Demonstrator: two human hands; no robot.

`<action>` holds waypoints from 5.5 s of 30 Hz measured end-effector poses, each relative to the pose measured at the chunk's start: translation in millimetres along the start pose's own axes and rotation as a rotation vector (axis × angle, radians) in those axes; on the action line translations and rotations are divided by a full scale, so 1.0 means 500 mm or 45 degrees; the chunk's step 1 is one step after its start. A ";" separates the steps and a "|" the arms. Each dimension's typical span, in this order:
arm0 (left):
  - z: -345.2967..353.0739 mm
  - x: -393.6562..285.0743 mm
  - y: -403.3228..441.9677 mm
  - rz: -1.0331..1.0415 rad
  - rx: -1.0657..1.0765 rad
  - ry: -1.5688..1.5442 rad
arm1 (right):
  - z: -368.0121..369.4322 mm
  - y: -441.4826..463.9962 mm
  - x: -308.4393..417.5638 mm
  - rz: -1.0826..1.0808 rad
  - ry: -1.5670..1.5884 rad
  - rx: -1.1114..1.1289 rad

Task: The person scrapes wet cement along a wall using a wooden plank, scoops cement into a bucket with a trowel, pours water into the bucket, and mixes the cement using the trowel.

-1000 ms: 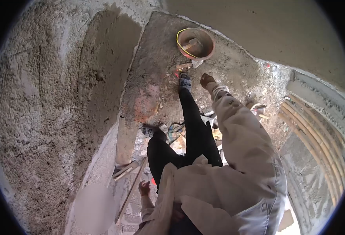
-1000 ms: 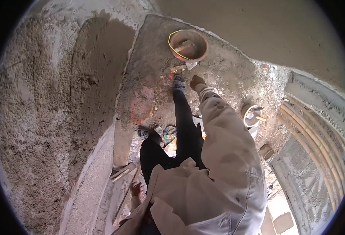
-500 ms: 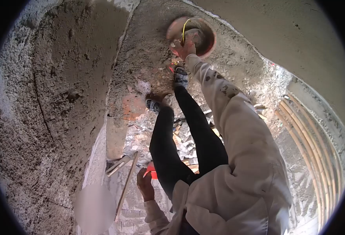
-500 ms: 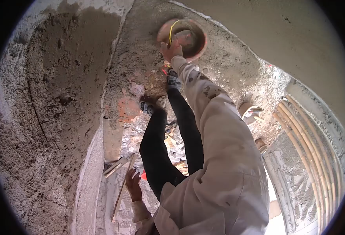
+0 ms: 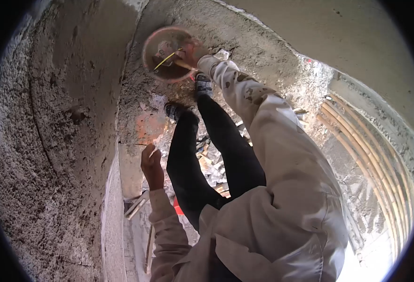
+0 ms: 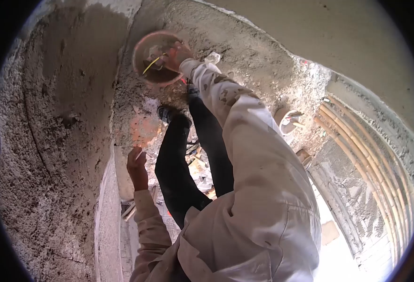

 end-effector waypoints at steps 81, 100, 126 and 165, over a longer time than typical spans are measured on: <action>0.305 0.300 0.632 0.573 -0.917 -0.345 | 0.406 -0.132 -0.867 1.297 -0.065 0.218; 0.288 0.329 0.645 0.484 -0.973 -0.447 | 0.455 -0.013 -0.630 1.033 1.427 -0.036; 0.308 0.337 0.639 0.663 -0.956 -0.491 | 0.412 0.191 -0.639 0.930 1.377 -0.371; 0.339 0.289 0.662 0.607 -1.011 -0.487 | 0.366 0.087 -0.832 0.917 0.672 -0.142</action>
Point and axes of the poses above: each hand's wrist, its own y-axis towards the middle knuckle, its own z-axis out of the palm, x = y × z, the point moved 2 cm from there along y, towards the middle knuckle, and after that the axes turned 6 degrees about z, right-handed, at the moved point
